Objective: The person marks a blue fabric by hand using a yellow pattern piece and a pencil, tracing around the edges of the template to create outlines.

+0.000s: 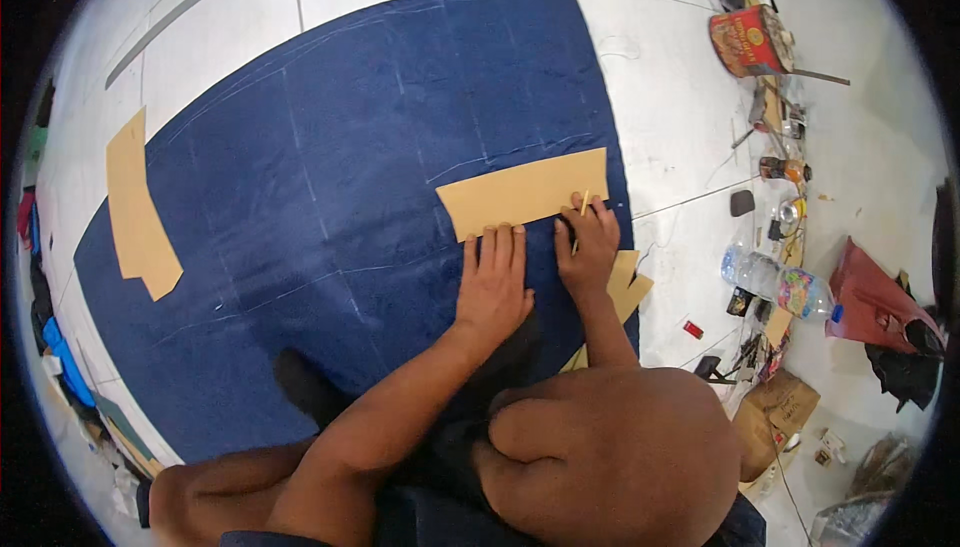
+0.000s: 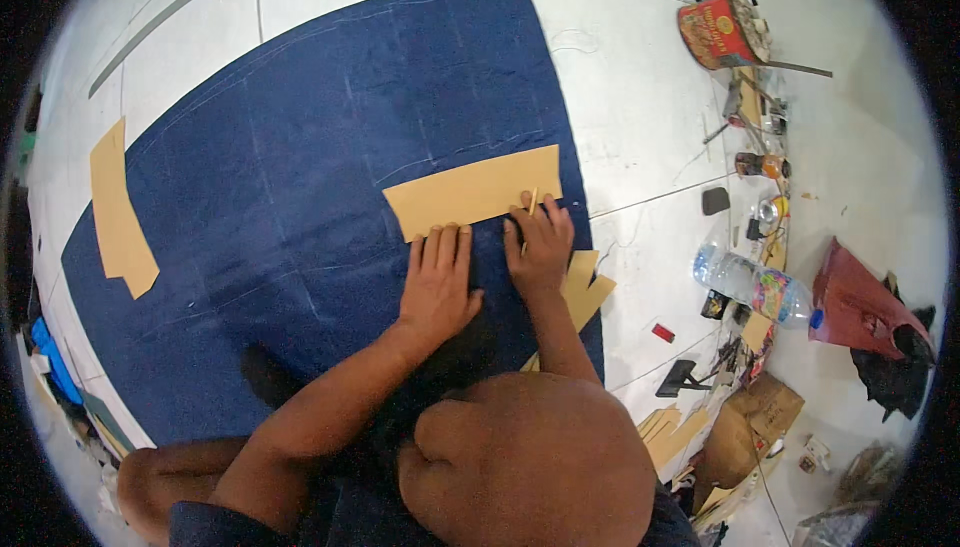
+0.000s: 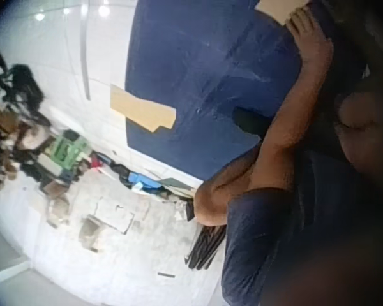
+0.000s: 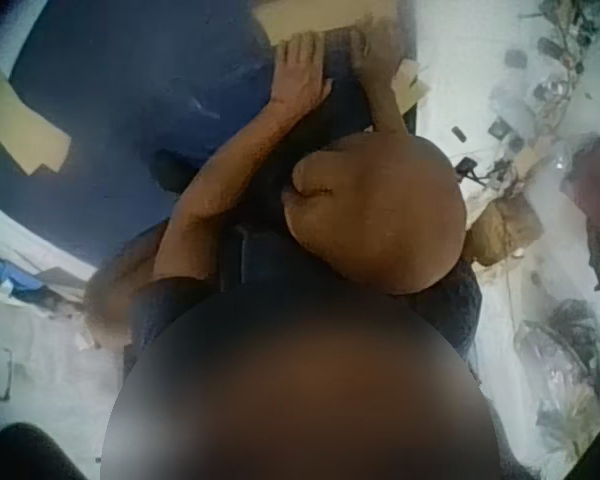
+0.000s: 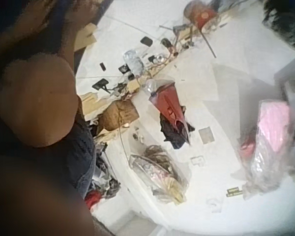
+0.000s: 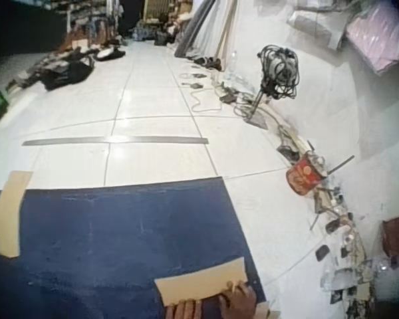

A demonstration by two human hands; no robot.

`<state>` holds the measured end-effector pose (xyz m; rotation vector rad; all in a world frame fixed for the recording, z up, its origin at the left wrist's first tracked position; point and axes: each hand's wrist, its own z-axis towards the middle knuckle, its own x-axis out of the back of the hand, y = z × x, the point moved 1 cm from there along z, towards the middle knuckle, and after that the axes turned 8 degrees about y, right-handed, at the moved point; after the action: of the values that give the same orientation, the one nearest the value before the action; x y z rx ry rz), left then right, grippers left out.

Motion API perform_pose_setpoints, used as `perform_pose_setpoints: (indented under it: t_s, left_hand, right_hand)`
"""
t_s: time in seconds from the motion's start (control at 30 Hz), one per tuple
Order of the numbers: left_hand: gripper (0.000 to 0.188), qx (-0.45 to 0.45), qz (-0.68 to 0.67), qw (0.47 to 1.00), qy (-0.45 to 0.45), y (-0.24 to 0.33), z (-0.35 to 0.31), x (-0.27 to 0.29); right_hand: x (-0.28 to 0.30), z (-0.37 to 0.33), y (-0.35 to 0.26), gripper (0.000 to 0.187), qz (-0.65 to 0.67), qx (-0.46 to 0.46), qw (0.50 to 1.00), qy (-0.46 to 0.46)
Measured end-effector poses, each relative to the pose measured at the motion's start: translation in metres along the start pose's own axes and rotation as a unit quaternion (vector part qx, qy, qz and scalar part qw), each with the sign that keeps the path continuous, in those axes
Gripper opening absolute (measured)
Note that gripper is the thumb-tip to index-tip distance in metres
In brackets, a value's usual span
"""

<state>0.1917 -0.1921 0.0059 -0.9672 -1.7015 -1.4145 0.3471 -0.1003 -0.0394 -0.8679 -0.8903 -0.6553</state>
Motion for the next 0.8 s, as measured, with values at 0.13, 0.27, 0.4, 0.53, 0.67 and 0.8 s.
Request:
perform_pose_setpoints:
  t_s: [0.13,0.27,0.4,0.53,0.67,0.8]
  left_hand:
    - [0.094,0.007,0.001,1.0,-0.021,0.001,0.0022,0.0008]
    - [0.096,0.002,0.043,0.999,-0.032,0.0014,0.0034,0.0062]
    - [0.097,-0.006,0.063,0.997,-0.045,0.0032,0.0063,0.0059]
    - [0.098,-0.002,0.061,0.996,-0.072,0.0043,0.0073,0.0057]
    - [0.099,-0.003,0.056,0.997,-0.047,0.0039,0.0065,0.0042]
    - [0.1,0.006,0.051,0.997,-0.051,0.0044,0.0082,0.0048]
  right_hand:
    - [-0.0004,-0.0011,-0.0009,0.026,-0.006,0.005,1.0,0.008]
    - [-0.0008,0.0008,-0.0044,0.026,0.005,-0.006,1.0,0.007]
    - [-0.0016,0.0007,-0.0041,0.026,0.012,-0.009,1.0,0.017]
    - [-0.0012,-0.0006,-0.0018,0.025,0.0,0.0,1.0,0.018]
    - [-0.0014,-0.0006,-0.0021,0.025,-0.002,-0.004,1.0,0.016]
    - [-0.0005,-0.0001,-0.0037,0.026,0.0,-0.001,1.0,0.017]
